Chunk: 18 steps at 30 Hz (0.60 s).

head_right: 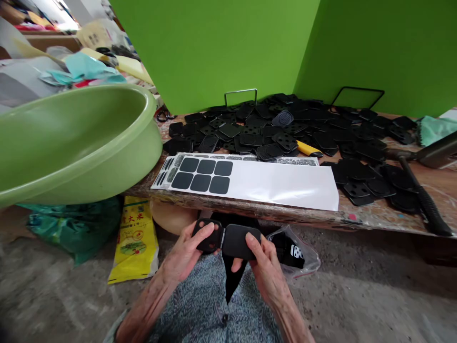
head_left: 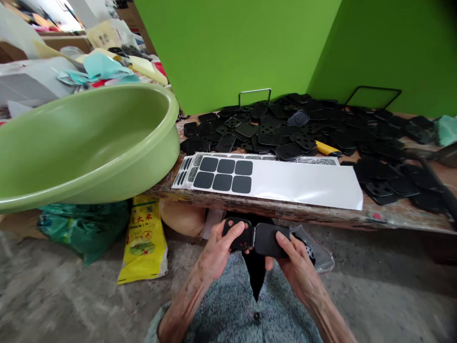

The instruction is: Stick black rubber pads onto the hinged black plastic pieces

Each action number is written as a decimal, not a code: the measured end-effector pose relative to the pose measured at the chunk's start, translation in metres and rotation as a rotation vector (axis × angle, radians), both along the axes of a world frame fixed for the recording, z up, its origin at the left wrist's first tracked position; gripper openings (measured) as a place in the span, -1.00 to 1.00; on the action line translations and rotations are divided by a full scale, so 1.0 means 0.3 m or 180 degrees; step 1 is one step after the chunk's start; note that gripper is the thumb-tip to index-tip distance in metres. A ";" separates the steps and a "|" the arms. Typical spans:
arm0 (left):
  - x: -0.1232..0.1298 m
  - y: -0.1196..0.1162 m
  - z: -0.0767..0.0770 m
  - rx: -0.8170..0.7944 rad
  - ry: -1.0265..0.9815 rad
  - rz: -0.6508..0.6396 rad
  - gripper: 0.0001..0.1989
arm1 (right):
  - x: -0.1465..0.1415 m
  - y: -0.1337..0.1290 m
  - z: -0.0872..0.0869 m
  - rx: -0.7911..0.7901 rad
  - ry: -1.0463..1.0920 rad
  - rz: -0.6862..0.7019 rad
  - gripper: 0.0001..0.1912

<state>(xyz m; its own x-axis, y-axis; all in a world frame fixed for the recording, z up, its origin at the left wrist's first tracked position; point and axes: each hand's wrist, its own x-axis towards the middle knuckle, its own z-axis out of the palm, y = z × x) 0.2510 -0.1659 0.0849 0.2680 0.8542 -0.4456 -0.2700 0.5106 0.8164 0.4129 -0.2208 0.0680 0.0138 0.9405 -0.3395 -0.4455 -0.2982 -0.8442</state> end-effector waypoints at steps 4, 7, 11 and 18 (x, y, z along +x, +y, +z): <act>-0.020 0.005 -0.022 0.0289 0.0658 0.0068 -0.76 | 0.001 -0.005 0.047 0.0307 -0.1391 0.0051 -0.53; -0.025 0.010 -0.033 -0.0037 0.0177 0.0075 -0.77 | -0.003 0.002 0.074 0.0259 -0.1646 0.0115 -0.55; -0.023 0.012 -0.046 -0.0362 -0.0321 0.0140 -0.80 | 0.002 0.017 0.051 0.0249 -0.0704 0.0181 -0.56; -0.006 0.015 -0.054 -0.0547 -0.0503 0.0225 -0.82 | 0.013 0.028 -0.007 -0.0159 0.0434 0.0035 -0.70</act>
<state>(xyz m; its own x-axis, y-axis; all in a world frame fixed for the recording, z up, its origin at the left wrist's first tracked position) 0.2491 -0.1613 0.0688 0.2882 0.7884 -0.5434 -0.4274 0.6138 0.6638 0.4167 -0.2123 0.0659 -0.0458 0.9222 -0.3840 -0.5516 -0.3438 -0.7600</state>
